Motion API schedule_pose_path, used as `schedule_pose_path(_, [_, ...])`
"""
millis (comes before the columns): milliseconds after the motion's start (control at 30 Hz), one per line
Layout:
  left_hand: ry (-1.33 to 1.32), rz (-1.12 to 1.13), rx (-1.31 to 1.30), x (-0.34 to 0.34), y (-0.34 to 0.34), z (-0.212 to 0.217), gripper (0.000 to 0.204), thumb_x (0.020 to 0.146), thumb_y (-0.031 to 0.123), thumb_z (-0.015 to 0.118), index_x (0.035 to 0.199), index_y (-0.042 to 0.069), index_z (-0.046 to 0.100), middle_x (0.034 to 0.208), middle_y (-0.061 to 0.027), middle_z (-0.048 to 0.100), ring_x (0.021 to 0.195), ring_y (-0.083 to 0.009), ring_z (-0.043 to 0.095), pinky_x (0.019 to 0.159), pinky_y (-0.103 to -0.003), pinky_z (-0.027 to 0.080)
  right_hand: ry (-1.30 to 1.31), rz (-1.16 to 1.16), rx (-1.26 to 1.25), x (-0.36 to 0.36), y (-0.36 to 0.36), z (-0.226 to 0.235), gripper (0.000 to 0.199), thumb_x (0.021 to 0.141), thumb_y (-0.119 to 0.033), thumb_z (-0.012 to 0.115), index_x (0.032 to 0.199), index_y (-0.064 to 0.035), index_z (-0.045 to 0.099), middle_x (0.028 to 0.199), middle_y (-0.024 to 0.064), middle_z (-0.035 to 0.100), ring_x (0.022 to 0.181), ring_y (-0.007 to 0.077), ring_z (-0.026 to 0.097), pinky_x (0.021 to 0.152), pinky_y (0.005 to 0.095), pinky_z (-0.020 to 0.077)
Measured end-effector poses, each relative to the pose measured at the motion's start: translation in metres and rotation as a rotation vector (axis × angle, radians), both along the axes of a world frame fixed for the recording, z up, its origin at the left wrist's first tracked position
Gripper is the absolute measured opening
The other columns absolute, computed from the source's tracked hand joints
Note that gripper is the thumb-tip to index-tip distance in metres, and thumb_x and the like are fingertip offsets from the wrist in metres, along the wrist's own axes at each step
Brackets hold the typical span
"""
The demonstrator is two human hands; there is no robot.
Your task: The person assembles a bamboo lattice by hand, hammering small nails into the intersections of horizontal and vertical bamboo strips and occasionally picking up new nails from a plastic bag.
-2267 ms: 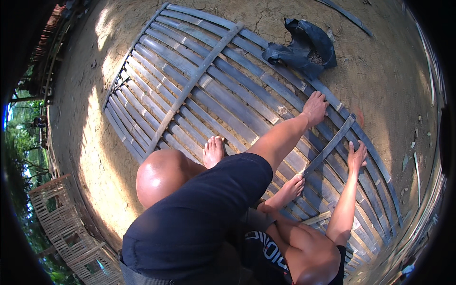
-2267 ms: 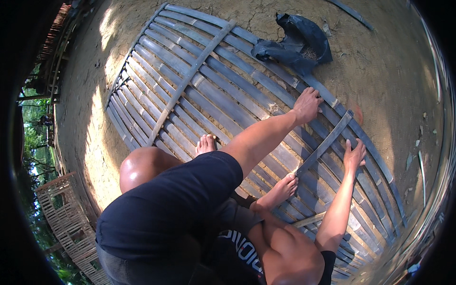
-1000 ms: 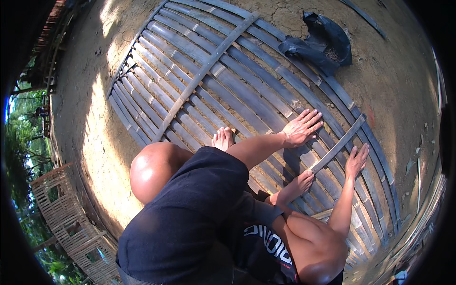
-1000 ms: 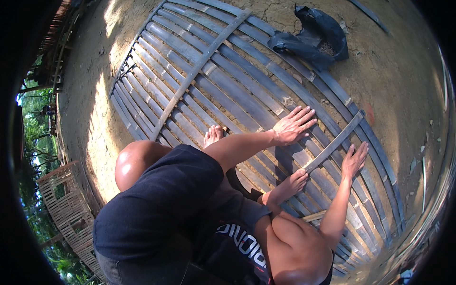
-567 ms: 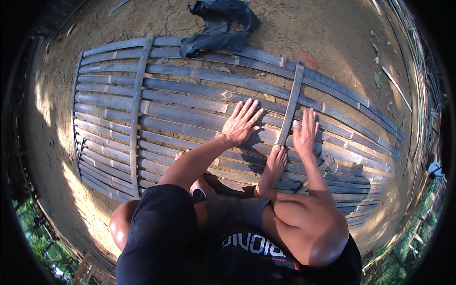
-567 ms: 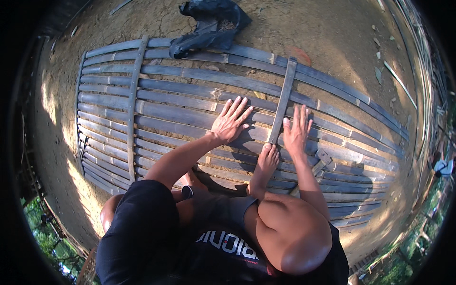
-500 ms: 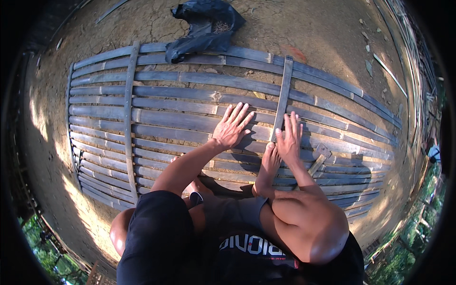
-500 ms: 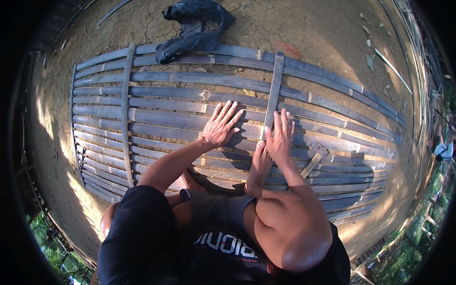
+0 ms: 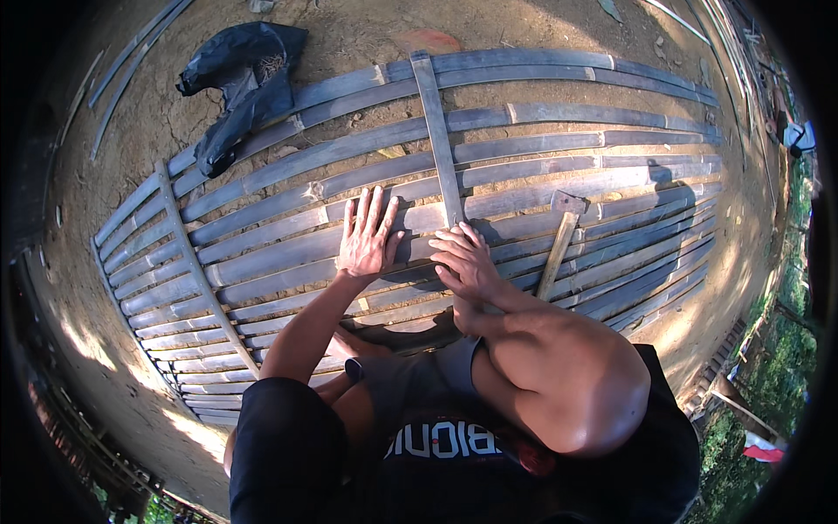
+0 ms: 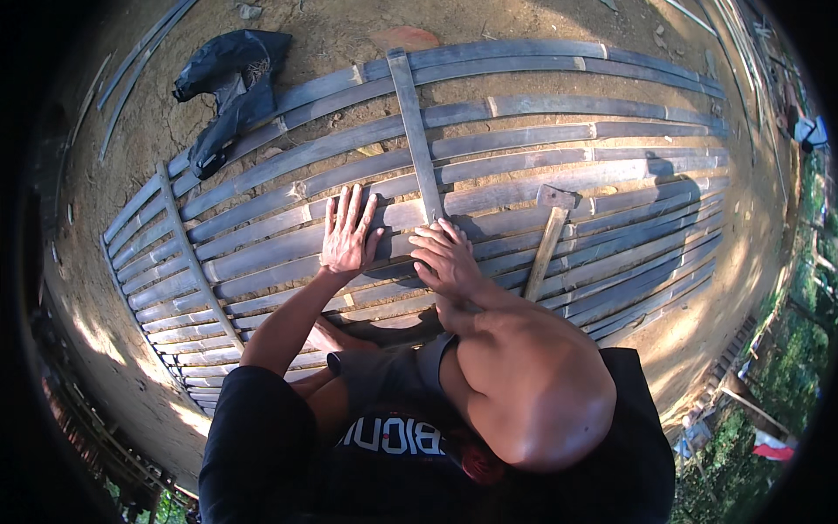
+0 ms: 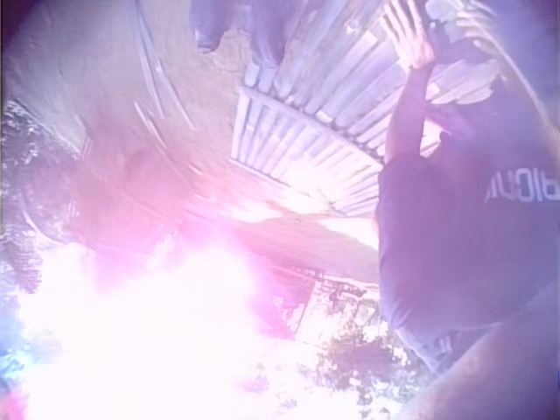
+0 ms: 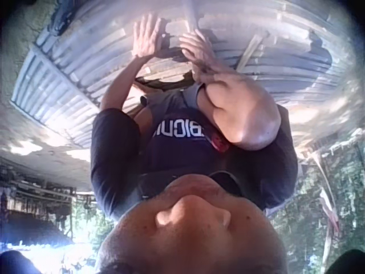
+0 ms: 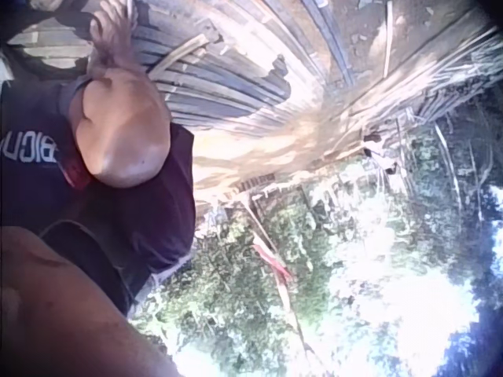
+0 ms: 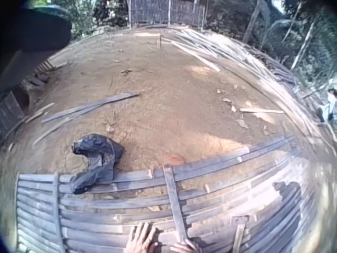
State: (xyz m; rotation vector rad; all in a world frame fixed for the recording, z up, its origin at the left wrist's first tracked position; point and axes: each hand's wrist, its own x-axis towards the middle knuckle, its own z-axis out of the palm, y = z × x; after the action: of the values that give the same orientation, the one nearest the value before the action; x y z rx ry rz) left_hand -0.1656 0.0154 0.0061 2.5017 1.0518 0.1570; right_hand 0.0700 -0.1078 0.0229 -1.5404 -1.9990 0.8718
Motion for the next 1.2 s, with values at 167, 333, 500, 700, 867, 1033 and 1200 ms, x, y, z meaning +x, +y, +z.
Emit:
schedule_pose_path(167, [0.025, 0.009, -0.033, 0.005, 0.002, 0.001, 0.069, 0.099, 0.037, 0.06, 0.16, 0.015, 0.034, 0.165, -0.0208, 0.029, 0.153, -0.0416, 0.025, 0.123, -0.059, 0.017, 0.016, 0.008, -0.026, 0.003, -0.002, 0.002, 0.024, 0.091, -0.024, 0.065, 0.105, -0.0066, 0.072, 0.128, 0.0101, 0.068, 0.135, 0.0297, 0.053, 0.122, 0.0557, 0.025])
schedule_pose_path(333, [0.041, 0.023, -0.028, 0.002, 0.003, 0.004, 0.07, 0.099, 0.035, 0.061, 0.16, 0.015, 0.035, 0.165, -0.0213, 0.027, 0.153, -0.042, 0.024, 0.124, -0.059, 0.016, 0.034, 0.022, 0.005, 0.005, 0.004, -0.001, 0.023, 0.091, -0.024, 0.065, 0.105, -0.007, 0.072, 0.128, 0.0099, 0.068, 0.134, 0.03, 0.053, 0.122, 0.0553, 0.0257])
schedule_pose_path(500, [-0.176, -0.013, 0.071, -0.004, 0.031, 0.003, 0.052, 0.093, 0.028, 0.068, 0.143, 0.016, 0.057, 0.155, -0.0147, 0.045, 0.141, -0.0369, 0.042, 0.116, -0.056, 0.029, 0.048, 0.004, 0.023, 0.005, 0.001, 0.0, 0.022, 0.089, -0.022, 0.065, 0.101, -0.0048, 0.073, 0.125, 0.0117, 0.069, 0.131, 0.0308, 0.057, 0.121, 0.0592, 0.0257])
schedule_pose_path(700, [-0.335, 0.469, 0.507, -0.021, 0.211, 0.063, 0.025, 0.091, 0.011, 0.065, 0.114, 0.008, 0.071, 0.118, -0.0105, 0.066, 0.116, -0.0325, 0.056, 0.1, -0.046, 0.039, 0.008, 0.026, 0.019, 0.002, 0.005, 0.009, 0.022, 0.084, -0.019, 0.068, 0.1, -0.0049, 0.072, 0.121, 0.0109, 0.068, 0.129, 0.0312, 0.057, 0.119, 0.0591, 0.0279])
schedule_pose_path(867, [-0.184, 0.933, -0.039, -0.063, 0.321, 0.039, 0.021, 0.087, 0.019, 0.067, 0.101, 0.008, 0.079, 0.1, -0.0197, 0.075, 0.097, -0.0409, 0.071, 0.089, -0.046, 0.056, -0.029, 0.034, -0.024, 0.0, 0.005, 0.01, 0.023, 0.082, -0.017, 0.069, 0.102, -0.0072, 0.072, 0.122, 0.0096, 0.068, 0.129, 0.0309, 0.056, 0.119, 0.0592, 0.0268])
schedule_pose_path(1033, [0.128, 0.872, -0.197, -0.065, 0.35, 0.009, 0.027, 0.083, 0.023, 0.067, 0.103, 0.012, 0.08, 0.106, -0.0219, 0.075, 0.104, -0.0425, 0.07, 0.095, -0.046, 0.056, -0.05, 0.05, -0.059, 0.0, 0.009, 0.013, 0.023, 0.082, -0.015, 0.069, 0.104, -0.0078, 0.073, 0.122, 0.009, 0.068, 0.13, 0.0314, 0.055, 0.119, 0.0596, 0.0251])
schedule_pose_path(1200, [-0.173, 1.112, -0.032, -0.071, 0.359, 0.016, 0.025, 0.084, 0.025, 0.069, 0.101, 0.008, 0.08, 0.106, -0.0236, 0.074, 0.105, -0.0432, 0.069, 0.095, -0.048, 0.055, -0.085, 0.031, -0.032, -0.001, 0.004, 0.005, 0.025, 0.078, -0.014, 0.071, 0.104, -0.0118, 0.073, 0.124, 0.0061, 0.067, 0.13, 0.0291, 0.055, 0.12, 0.0589, 0.026])
